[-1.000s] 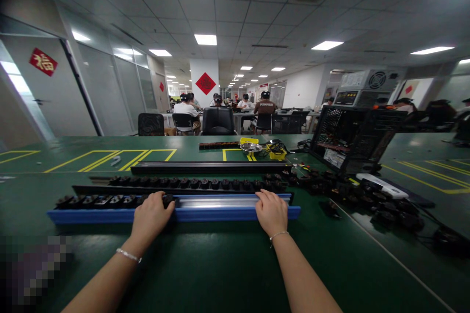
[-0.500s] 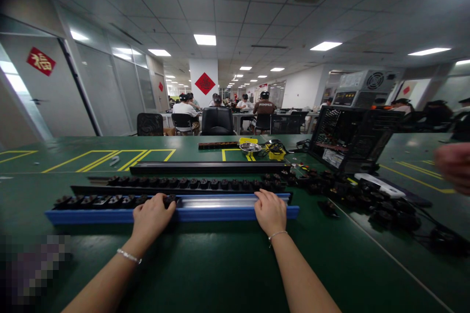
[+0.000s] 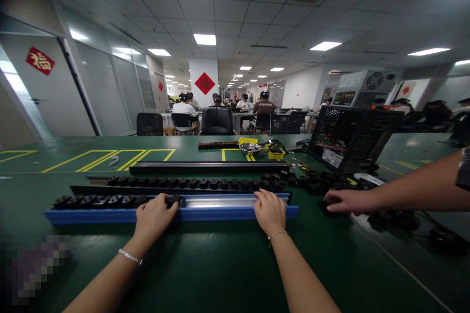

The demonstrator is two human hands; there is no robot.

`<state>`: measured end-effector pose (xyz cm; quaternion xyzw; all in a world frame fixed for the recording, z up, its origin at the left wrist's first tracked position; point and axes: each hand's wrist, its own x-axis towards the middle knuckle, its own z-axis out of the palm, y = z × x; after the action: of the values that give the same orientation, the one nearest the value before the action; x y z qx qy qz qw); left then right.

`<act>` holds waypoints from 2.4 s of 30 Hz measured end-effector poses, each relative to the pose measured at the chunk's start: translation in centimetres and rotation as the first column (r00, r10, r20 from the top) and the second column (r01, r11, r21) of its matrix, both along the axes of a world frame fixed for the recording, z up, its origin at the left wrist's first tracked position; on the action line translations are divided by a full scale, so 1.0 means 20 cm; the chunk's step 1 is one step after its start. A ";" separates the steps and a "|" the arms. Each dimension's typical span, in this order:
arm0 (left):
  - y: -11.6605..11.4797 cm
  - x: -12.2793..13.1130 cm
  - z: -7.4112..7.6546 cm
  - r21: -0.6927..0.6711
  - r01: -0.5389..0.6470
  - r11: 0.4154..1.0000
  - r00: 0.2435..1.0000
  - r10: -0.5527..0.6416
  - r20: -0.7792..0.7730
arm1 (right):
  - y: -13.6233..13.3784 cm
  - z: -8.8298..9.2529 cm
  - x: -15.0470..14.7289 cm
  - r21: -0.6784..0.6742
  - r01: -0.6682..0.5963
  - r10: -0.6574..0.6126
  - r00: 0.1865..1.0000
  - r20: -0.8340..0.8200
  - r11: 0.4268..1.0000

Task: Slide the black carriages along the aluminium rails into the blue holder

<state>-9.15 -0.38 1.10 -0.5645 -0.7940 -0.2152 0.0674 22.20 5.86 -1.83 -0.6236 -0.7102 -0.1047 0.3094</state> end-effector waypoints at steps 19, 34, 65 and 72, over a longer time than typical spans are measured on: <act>-0.01 0.02 0.01 -0.010 0.044 0.999 0.999 -0.044 0.020 | -0.01 0.02 0.00 -0.035 -0.002 0.002 1.000 -0.001 0.999; 0.00 0.03 0.00 0.012 0.107 0.994 0.994 -0.107 -0.022 | 0.00 0.00 0.00 -0.005 0.001 -0.001 1.000 0.004 1.000; -0.03 0.06 0.00 -0.009 0.221 0.975 0.975 -0.221 0.015 | 0.00 0.00 0.00 -0.019 0.002 -0.002 1.000 0.009 1.000; -0.02 0.06 -0.02 0.001 0.311 0.950 0.950 -0.311 0.022 | 0.00 0.00 0.00 -0.019 -0.003 0.003 1.000 -0.001 1.000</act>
<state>-7.92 -0.69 0.74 -0.6803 -0.6961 -0.2283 0.0234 22.25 5.89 -1.74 -0.6256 -0.7119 -0.0970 0.3040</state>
